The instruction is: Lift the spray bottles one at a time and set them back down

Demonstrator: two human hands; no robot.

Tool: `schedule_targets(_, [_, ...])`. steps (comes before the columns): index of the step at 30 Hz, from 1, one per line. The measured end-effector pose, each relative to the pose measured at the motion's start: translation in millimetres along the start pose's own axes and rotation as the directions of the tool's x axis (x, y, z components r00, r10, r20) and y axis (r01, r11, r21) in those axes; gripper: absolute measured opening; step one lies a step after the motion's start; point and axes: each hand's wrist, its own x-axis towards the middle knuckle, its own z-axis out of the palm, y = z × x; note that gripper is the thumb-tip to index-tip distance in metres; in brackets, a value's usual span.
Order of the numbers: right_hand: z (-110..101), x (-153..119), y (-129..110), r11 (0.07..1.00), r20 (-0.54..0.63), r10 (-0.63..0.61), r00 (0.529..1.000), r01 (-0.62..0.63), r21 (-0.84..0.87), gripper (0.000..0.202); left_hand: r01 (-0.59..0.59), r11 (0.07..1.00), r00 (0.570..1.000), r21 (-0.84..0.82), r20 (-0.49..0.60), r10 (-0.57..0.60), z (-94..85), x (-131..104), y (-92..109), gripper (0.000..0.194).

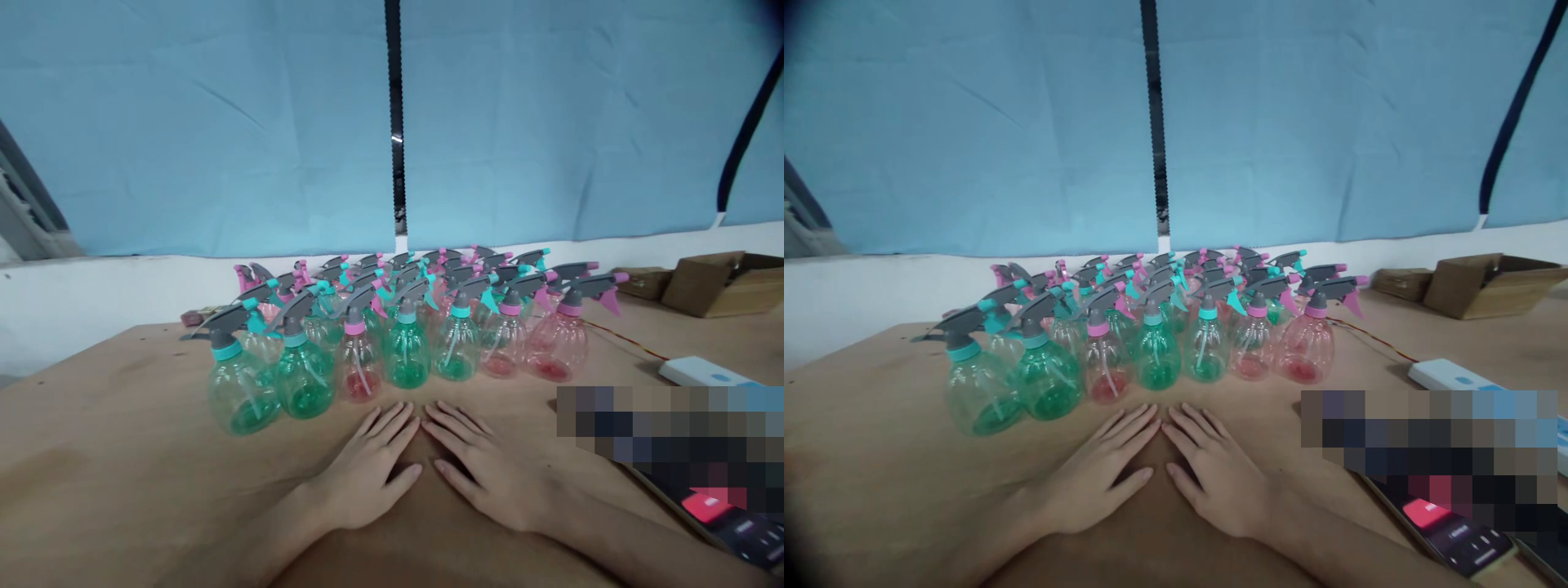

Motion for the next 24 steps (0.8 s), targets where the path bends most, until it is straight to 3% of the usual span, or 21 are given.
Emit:
schedule_targets(18, [-2.3,0.1,-0.9,1.0,0.002,-0.017,1.0,0.017,0.002,0.048,-0.025,1.0,0.999,0.016,-0.039,0.026,1.8,0.3,-2.8,0.056])
schedule_targets(22, [-1.1,-0.3,-0.4,1.0,-0.023,-0.02,1.0,0.02,0.006,0.047,-0.065,0.994,0.987,0.085,-0.141,0.077,3.1,-1.5,1.1,0.047])
schedule_targets(24, [-1.2,-0.3,-0.5,1.0,-0.022,-0.02,1.0,0.02,0.005,0.047,-0.102,0.987,0.964,0.123,-0.233,0.128,-9.8,-2.5,5.5,0.034])
